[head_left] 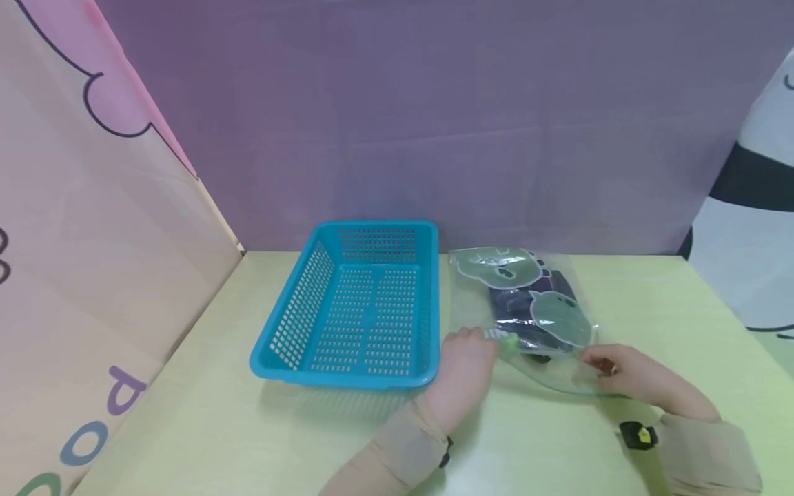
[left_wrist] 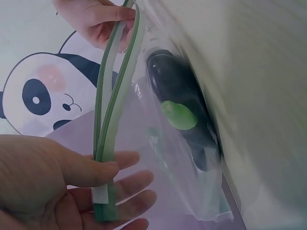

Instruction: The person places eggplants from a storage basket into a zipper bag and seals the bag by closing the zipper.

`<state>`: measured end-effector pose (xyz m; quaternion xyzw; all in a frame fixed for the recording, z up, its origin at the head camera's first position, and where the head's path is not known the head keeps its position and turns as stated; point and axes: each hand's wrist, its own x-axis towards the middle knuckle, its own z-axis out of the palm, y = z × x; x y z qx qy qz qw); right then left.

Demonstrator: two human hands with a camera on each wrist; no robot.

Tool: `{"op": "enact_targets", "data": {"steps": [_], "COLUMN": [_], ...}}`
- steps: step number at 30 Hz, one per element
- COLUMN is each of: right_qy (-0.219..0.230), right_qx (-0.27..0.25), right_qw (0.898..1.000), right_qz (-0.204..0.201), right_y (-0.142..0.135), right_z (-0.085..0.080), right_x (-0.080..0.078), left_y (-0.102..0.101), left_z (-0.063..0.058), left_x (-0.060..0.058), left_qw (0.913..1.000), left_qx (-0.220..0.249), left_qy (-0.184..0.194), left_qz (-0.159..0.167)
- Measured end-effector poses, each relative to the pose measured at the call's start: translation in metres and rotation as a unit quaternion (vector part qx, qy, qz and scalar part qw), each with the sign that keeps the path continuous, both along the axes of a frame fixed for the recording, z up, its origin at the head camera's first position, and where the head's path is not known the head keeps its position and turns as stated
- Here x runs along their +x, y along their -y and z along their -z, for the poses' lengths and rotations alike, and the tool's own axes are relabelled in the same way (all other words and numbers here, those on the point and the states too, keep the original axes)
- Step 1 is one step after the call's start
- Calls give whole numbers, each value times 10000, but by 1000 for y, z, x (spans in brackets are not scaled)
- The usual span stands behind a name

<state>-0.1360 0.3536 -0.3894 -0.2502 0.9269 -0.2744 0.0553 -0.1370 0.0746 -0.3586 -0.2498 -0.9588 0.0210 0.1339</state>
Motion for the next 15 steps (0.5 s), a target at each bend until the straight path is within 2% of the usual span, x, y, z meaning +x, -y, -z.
{"op": "enact_targets", "data": {"steps": [6,12,15], "right_qy": [58,152,-215], "right_qx": [62,258,161], "right_qw": [10000,9995,9996], "right_qz": [15,-89,8], "right_y": [0,0,5], "right_z": [-2,-9,-14], "right_x": [-2,1,3], "left_y": [2,3,4], "left_z": [-4,-9,-11], "left_x": [-3,-5,-5], "left_qw": [9988,9975,9962], "left_qx": [330,528,660], "left_qy": [370,432,536], "left_qz": [49,161,201]}}
